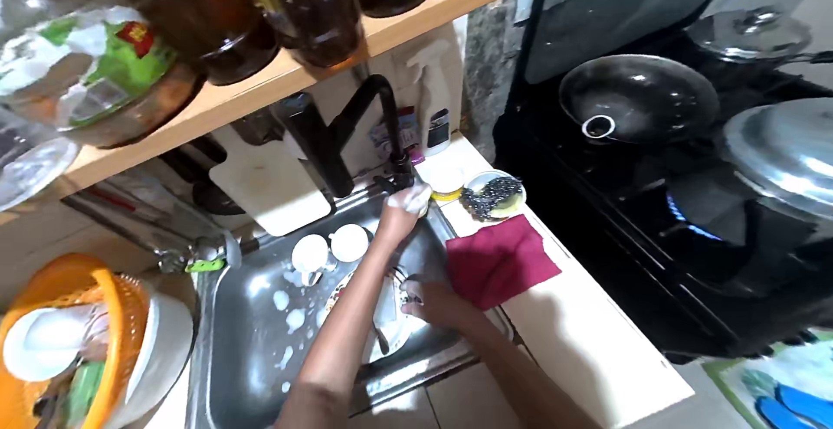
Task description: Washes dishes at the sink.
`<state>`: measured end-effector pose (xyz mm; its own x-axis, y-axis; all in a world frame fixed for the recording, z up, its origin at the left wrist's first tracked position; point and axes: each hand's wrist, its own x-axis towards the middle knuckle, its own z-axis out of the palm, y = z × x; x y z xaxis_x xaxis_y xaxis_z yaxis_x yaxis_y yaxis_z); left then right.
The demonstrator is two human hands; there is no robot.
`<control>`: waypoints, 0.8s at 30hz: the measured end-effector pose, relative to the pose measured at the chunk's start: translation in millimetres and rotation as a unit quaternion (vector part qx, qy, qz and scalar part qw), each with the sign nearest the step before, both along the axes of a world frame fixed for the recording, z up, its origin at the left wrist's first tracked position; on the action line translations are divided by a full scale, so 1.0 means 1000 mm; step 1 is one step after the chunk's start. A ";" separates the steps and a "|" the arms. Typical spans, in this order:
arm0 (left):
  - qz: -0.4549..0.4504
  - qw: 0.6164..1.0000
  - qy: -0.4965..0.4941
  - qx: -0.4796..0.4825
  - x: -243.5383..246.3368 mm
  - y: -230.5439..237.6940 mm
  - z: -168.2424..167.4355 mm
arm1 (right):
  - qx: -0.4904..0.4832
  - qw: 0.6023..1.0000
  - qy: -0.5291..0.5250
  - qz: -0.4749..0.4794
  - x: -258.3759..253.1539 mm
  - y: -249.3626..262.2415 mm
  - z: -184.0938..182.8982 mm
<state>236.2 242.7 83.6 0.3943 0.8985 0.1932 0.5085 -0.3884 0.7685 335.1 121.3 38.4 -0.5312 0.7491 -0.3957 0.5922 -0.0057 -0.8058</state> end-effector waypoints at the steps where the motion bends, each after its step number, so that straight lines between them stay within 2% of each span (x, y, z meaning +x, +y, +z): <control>1: 0.014 1.000 0.019 -0.014 -0.020 -0.010 0.002 | 0.001 1.000 0.004 0.003 -0.002 0.005 -0.002; 4: 0.082 0.990 0.101 -0.052 -0.079 -0.023 0.000 | 0.008 1.000 0.006 0.011 -0.008 0.022 -0.008; 7: 0.130 0.962 0.199 -0.132 -0.113 -0.019 -0.012 | 0.007 1.000 0.002 0.009 -0.015 0.034 -0.009; 11: 0.118 0.921 0.298 -0.220 -0.110 -0.018 -0.038 | -0.005 1.000 -0.009 0.026 -0.024 0.043 -0.006; 16: 0.109 0.853 0.431 -0.273 -0.079 -0.018 -0.050 | 0.013 1.000 0.018 0.020 -0.019 0.046 -0.022; 18: 0.114 0.850 0.425 -0.289 -0.074 -0.011 -0.049 | 0.008 1.000 0.017 0.009 -0.014 0.051 -0.022; 20: 0.121 0.863 0.394 -0.293 -0.075 -0.004 -0.048 | 0.003 1.000 0.012 -0.021 -0.010 0.057 -0.023; 24: 0.113 0.919 0.267 -0.269 -0.086 -0.001 -0.055 | 0.023 0.980 0.080 -0.180 -0.010 0.077 -0.038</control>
